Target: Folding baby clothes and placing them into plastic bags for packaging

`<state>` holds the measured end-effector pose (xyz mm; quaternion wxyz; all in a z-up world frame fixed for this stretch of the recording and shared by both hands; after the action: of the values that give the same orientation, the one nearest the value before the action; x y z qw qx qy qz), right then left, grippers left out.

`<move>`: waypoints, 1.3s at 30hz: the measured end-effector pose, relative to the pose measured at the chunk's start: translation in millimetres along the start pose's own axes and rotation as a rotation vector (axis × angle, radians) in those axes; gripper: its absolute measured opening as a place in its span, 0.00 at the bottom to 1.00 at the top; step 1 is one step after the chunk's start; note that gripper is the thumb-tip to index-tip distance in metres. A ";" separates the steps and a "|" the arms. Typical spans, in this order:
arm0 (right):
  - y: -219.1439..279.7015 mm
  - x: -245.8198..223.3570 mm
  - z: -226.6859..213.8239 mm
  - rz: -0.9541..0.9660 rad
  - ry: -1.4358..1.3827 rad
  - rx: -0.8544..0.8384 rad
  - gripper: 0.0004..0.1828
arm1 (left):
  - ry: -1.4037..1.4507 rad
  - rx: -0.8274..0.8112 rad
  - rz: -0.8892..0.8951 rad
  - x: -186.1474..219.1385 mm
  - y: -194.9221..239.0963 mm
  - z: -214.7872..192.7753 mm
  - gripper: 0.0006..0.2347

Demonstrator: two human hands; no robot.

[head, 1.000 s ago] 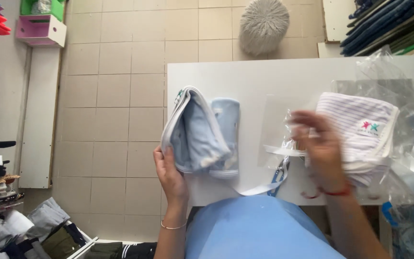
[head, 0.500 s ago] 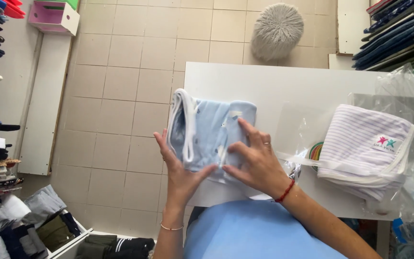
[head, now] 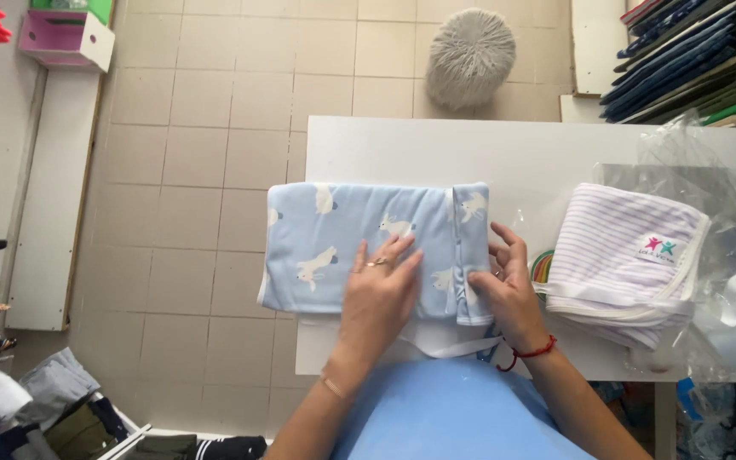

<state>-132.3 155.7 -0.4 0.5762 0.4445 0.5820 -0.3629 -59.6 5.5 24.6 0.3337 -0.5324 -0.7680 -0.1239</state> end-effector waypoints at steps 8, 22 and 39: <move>5.0 -39.2 4.1 0.097 -0.038 -0.077 0.30 | 0.051 -0.203 0.117 33.8 -10.2 55.9 0.16; 12.8 -13.6 33.5 -0.545 0.829 -0.522 0.38 | 0.747 -0.213 -0.422 2.2 -27.8 18.9 0.29; -24.4 -2.7 52.7 -0.663 1.007 -0.432 0.30 | 0.385 -0.325 -0.404 6.6 -14.1 11.6 0.21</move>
<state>-136.9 97.9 -3.7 0.1658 0.2308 0.9480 -0.1433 -78.1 11.1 22.5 0.3520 -0.3825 -0.7511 -0.4071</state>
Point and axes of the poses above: each hand's wrist, its own y-axis away from the middle knuckle, its own z-axis out of the palm, x = y × z, the point moved 5 cm from there along -y, towards the middle knuckle, and after that the axes turned 14 degrees about -z, right-handed, at the moved point
